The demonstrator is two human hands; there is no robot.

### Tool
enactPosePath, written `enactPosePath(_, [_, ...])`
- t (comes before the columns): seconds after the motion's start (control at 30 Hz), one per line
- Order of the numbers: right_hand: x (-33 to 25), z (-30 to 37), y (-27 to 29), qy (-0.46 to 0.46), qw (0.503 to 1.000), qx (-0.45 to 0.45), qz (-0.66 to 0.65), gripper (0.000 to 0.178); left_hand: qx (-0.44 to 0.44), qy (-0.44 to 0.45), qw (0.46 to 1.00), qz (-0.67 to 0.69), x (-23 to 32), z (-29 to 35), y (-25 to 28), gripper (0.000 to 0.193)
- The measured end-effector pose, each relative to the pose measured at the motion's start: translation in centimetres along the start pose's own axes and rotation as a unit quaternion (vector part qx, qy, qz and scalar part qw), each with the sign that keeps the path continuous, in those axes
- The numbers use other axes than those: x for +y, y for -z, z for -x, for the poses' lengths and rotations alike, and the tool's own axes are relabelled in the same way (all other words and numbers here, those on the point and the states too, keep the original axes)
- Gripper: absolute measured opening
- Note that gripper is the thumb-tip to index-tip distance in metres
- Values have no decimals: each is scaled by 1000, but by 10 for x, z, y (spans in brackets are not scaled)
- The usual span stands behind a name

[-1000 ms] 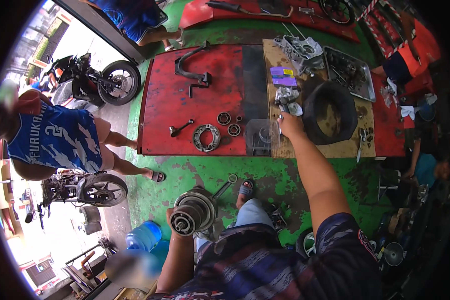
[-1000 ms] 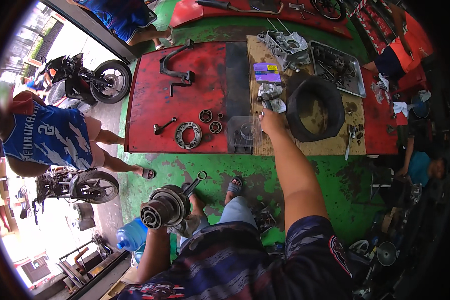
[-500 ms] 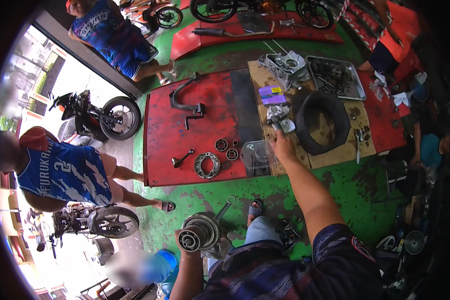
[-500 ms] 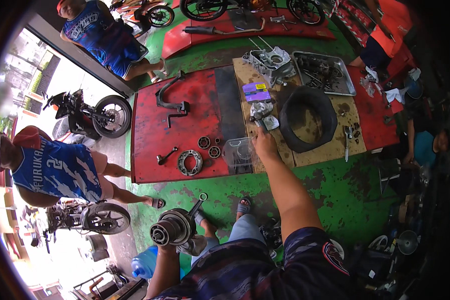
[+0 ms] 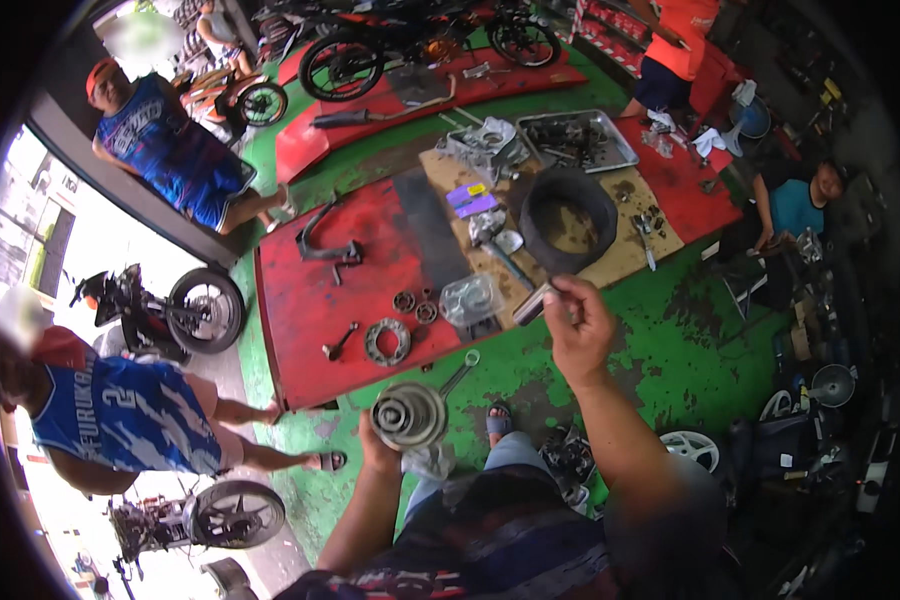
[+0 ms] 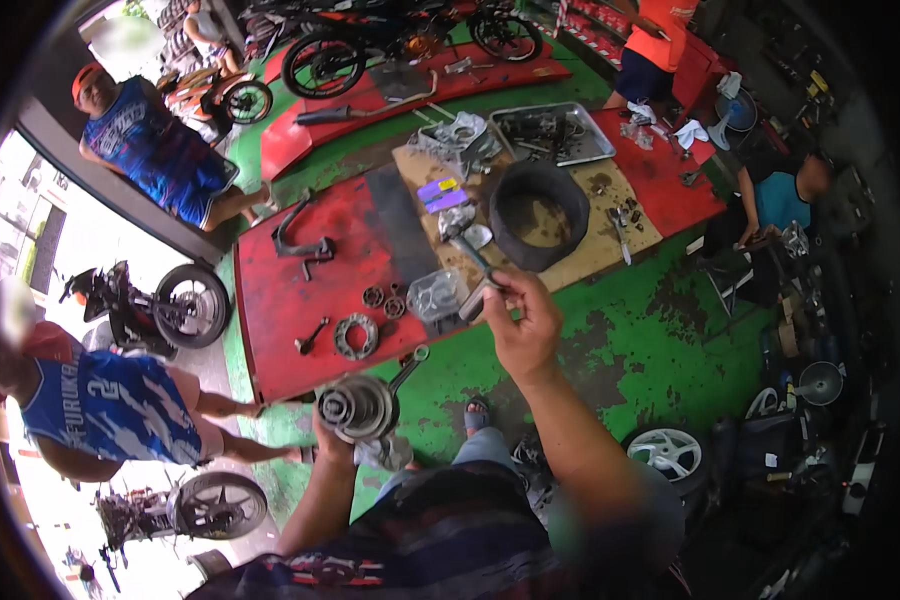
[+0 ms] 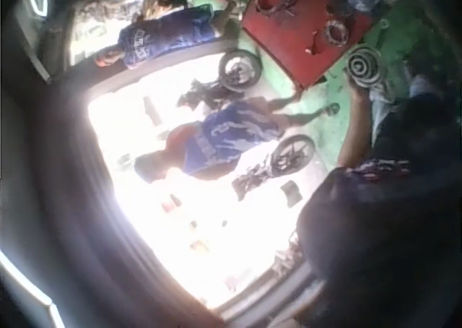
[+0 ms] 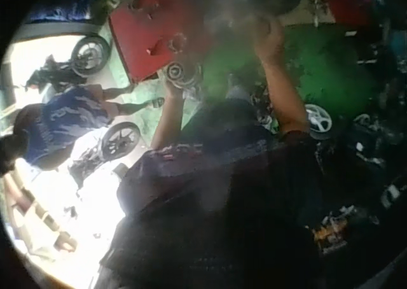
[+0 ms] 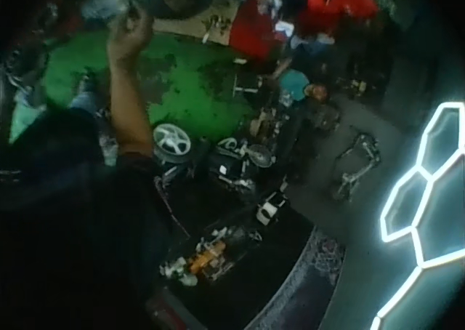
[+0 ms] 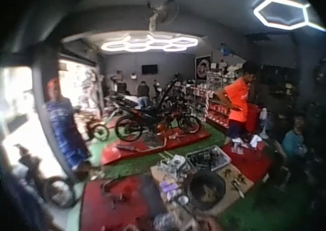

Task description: The person holds a cylindrical mechanical component and uses a hammer to tap a metal rod inserted into its center. They repeatedly rotate the component, wipe it with a cloth, and place a small metal ring on it while standing in a workshop.

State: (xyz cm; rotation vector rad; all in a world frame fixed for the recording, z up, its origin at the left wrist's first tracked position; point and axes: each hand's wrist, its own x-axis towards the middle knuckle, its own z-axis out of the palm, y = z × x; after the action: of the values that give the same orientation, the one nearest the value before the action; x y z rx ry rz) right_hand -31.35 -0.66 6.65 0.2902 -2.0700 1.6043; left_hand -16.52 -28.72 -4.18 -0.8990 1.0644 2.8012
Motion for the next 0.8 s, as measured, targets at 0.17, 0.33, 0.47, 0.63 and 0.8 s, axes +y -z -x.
enactPosePath(0.17, [-101,30,-10,94,990,-23,-101,26,-178,77,981,-29,23,3,-18,70])
enactPosePath(0.33, [-160,54,-43,201,973,-93,-68,27,-201,107,974,10,32,12,-28,66])
enactPosePath(0.47, [-170,62,-61,246,957,-151,-30,29,-214,119,970,10,35,27,-24,61])
enactPosePath(0.63, [-171,72,-72,251,948,-196,-7,30,-215,122,969,13,36,28,-12,58])
enactPosePath(0.8, [-168,78,-82,271,937,-219,-9,31,-190,106,976,30,45,31,-9,55])
